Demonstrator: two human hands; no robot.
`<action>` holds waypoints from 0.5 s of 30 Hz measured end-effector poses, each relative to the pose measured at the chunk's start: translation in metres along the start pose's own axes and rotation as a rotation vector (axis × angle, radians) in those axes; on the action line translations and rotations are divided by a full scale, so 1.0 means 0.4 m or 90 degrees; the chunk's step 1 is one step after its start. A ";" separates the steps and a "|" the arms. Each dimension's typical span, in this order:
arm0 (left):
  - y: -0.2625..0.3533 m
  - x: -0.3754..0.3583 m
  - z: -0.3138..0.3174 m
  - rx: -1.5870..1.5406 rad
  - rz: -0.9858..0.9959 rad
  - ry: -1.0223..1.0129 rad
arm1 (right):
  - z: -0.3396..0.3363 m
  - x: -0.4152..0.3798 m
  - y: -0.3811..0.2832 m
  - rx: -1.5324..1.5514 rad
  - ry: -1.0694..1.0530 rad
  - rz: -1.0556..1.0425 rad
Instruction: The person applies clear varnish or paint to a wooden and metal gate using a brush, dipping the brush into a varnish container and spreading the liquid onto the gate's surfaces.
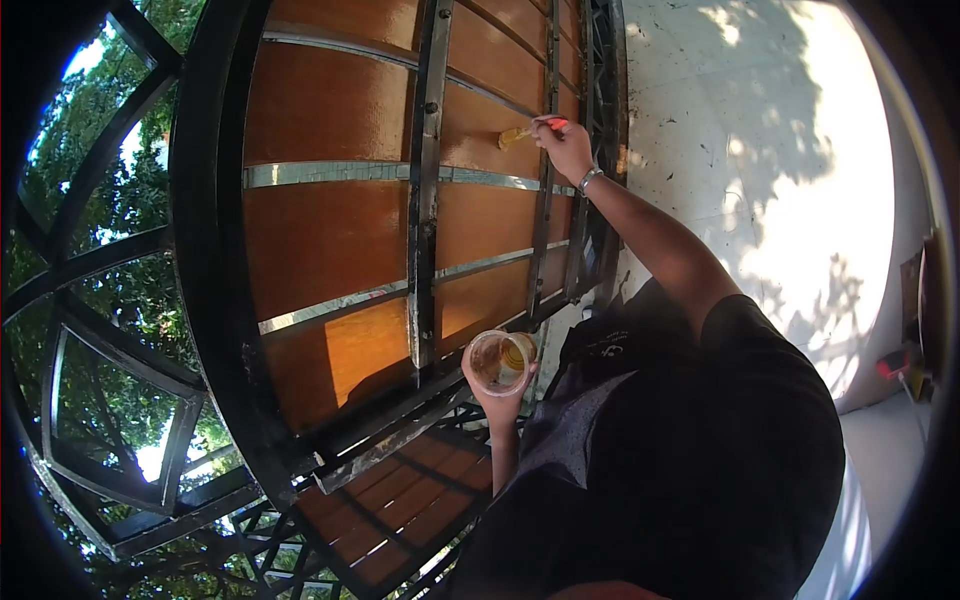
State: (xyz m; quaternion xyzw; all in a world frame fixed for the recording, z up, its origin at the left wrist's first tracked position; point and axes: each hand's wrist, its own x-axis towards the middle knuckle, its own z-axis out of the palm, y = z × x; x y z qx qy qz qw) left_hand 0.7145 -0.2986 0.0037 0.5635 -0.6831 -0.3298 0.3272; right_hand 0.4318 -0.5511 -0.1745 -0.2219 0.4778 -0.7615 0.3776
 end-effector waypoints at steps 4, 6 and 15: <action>-0.003 -0.006 0.008 -0.006 -0.005 0.011 | 0.011 -0.021 -0.194 0.146 -0.035 0.043; -0.009 -0.006 0.015 -0.015 -0.001 0.018 | 0.024 -0.029 -0.222 0.248 -0.064 0.018; 0.040 0.000 0.022 -0.023 0.008 0.005 | -0.004 -0.058 0.007 0.084 0.035 0.053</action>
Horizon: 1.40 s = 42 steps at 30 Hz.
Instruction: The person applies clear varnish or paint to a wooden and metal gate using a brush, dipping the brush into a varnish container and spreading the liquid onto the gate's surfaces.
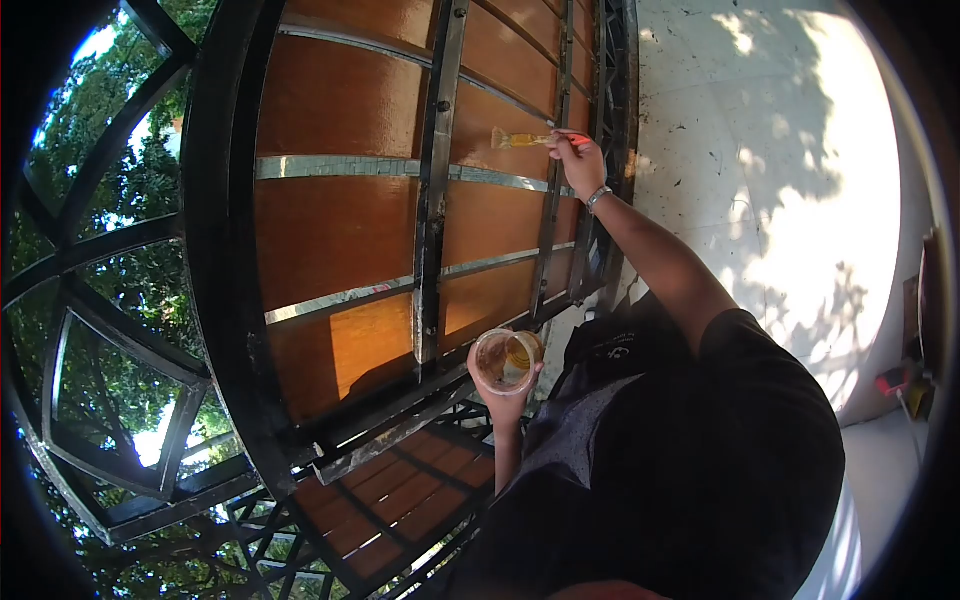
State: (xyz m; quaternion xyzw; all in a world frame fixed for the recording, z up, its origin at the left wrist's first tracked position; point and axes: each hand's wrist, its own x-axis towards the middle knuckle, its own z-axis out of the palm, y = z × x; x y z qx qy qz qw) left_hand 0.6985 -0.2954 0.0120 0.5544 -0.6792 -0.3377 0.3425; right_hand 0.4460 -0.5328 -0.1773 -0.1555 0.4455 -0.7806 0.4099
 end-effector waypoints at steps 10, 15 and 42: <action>-0.044 -0.015 0.002 -0.063 -0.012 0.000 | 0.102 -0.047 -0.165 0.059 0.026 -0.109; -0.053 -0.022 -0.010 -0.015 -0.006 0.006 | 0.093 -0.049 -0.143 0.180 0.051 -0.072; 0.082 -0.203 -0.009 0.004 0.013 0.097 | -0.001 -0.492 -0.801 -0.320 -0.801 -0.295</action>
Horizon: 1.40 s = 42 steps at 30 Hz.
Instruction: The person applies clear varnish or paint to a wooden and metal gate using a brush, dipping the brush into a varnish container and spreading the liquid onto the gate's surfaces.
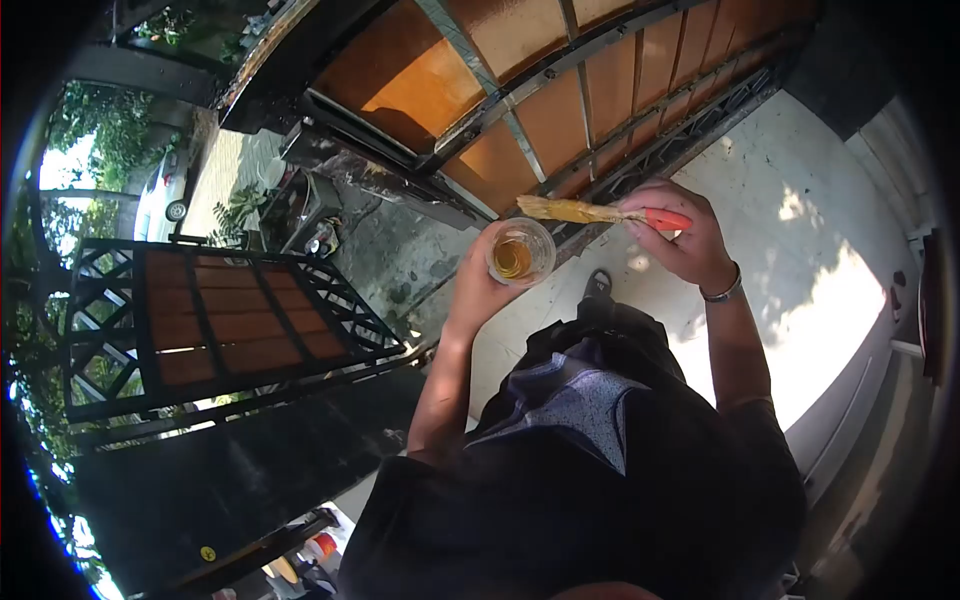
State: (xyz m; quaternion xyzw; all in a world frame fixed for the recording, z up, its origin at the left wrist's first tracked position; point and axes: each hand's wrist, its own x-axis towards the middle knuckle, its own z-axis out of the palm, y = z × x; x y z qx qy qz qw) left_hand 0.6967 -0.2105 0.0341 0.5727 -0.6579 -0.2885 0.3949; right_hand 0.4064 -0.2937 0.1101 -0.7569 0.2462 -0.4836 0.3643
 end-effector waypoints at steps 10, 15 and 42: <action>0.094 -0.249 0.082 0.073 0.020 0.063 | 0.173 -0.125 -0.103 -0.157 -0.358 -0.065; 0.131 -0.305 0.087 0.072 -0.027 0.081 | 0.134 -0.173 -0.171 -0.103 -0.300 -0.067; 0.080 0.156 0.583 -0.243 -0.008 0.150 | -0.113 -0.330 0.331 0.615 0.537 0.499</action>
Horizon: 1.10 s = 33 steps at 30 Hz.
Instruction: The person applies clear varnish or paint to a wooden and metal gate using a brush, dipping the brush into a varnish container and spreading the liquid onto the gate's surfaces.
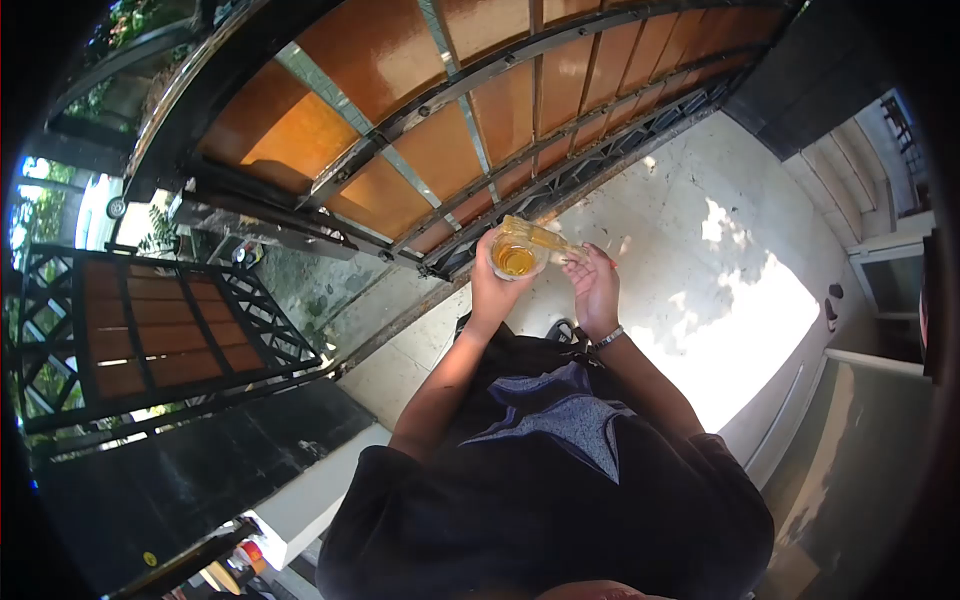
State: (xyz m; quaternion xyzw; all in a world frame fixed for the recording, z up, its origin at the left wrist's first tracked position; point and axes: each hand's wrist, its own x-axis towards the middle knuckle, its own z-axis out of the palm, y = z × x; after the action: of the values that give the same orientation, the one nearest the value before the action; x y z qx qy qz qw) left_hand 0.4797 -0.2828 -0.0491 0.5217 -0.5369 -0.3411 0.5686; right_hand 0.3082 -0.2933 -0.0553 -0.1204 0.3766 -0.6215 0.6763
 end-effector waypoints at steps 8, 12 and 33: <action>-0.033 0.258 -0.081 0.045 0.024 0.037 | 0.091 0.255 0.057 0.114 -0.012 -0.173; -0.034 0.349 -0.177 0.081 0.050 -0.044 | 0.176 0.424 0.113 0.193 0.050 -0.240; -0.001 0.484 -0.296 0.301 0.086 -0.440 | 0.272 0.704 0.322 0.327 0.184 -0.253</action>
State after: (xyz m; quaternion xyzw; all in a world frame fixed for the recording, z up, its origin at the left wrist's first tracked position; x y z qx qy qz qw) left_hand 0.6311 -0.4394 0.0143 0.4565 -0.7924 -0.3254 0.2407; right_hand 0.4608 -0.5633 -0.1631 0.0717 0.2690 -0.8260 0.4901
